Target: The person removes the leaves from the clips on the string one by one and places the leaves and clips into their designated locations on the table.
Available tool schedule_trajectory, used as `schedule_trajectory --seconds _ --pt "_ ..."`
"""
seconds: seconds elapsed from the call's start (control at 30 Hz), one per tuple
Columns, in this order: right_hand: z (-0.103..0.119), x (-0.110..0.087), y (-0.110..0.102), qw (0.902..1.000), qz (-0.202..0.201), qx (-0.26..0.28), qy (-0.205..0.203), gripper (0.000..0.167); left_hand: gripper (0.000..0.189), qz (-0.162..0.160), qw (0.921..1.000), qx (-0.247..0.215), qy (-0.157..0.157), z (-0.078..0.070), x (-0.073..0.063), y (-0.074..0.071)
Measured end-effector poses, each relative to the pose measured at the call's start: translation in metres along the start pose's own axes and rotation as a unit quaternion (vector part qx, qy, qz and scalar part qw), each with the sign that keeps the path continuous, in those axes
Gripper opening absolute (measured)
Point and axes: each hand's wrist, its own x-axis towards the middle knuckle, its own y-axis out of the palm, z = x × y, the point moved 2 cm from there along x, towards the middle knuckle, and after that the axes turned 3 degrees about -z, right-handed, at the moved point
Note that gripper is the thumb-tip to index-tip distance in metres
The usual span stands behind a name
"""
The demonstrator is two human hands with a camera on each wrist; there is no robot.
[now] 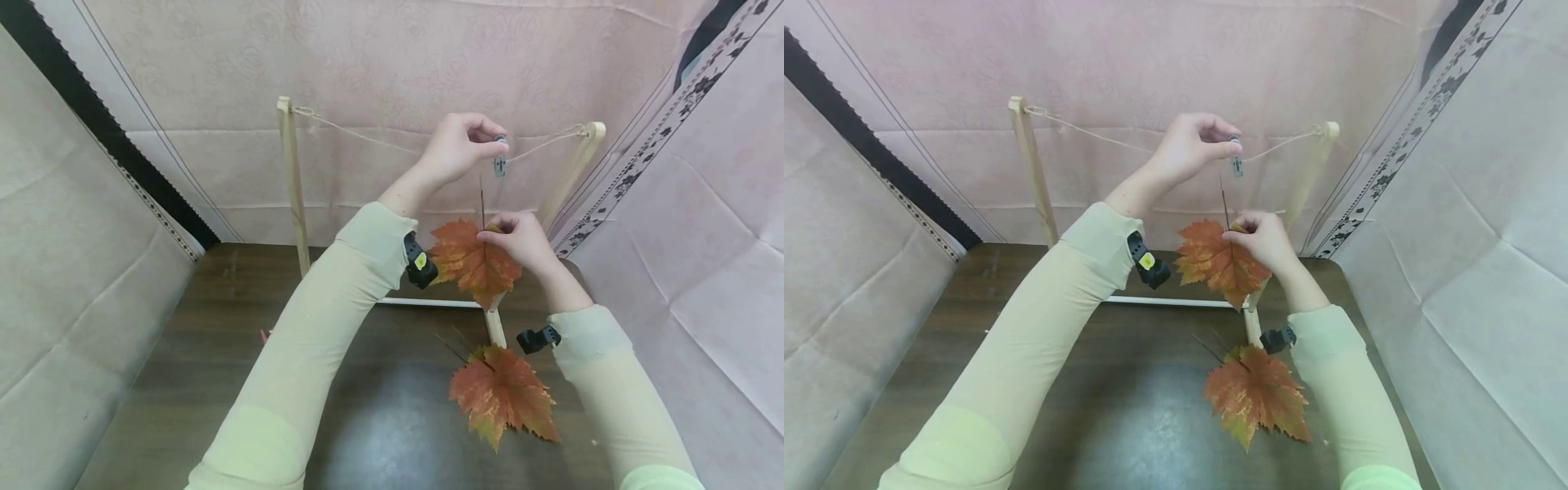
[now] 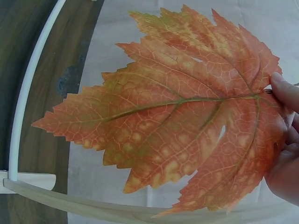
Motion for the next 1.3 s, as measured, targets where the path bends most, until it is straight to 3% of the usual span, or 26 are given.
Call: schedule_trajectory --seconds 0.17,0.33,0.57,0.77,0.9,1.03,1.3 --pt "0.001 -0.002 0.002 0.9998 0.014 -0.007 -0.006 0.017 0.02 -0.018 0.9988 -0.045 -0.008 -0.006 0.0 -0.009" --pt "-0.002 -0.004 0.007 0.9995 0.029 -0.006 -0.006 0.017 0.021 -0.028 0.9977 -0.06 -0.013 -0.009 -0.002 -0.018" --pt "-0.011 -0.01 0.015 0.9986 0.048 -0.023 0.006 0.017 0.019 -0.05 0.9952 -0.084 -0.001 -0.008 -0.006 -0.028" --pt "-0.013 -0.012 0.015 0.9979 0.057 -0.028 0.006 0.016 0.021 -0.053 0.9937 -0.098 -0.016 -0.006 -0.011 -0.04" --pt "-0.014 -0.012 0.015 0.9968 0.07 -0.038 0.01 0.018 0.022 -0.063 0.9912 -0.116 -0.003 0.0 -0.015 -0.047" --pt "-0.015 -0.014 0.015 0.9956 0.083 -0.042 0.018 0.02 0.023 -0.061 0.9922 -0.109 0.002 0.005 -0.023 -0.055" --pt "-0.021 -0.021 0.012 0.9915 0.119 -0.049 0.022 0.019 0.021 -0.066 0.9943 -0.078 -0.031 0.021 -0.043 -0.07"
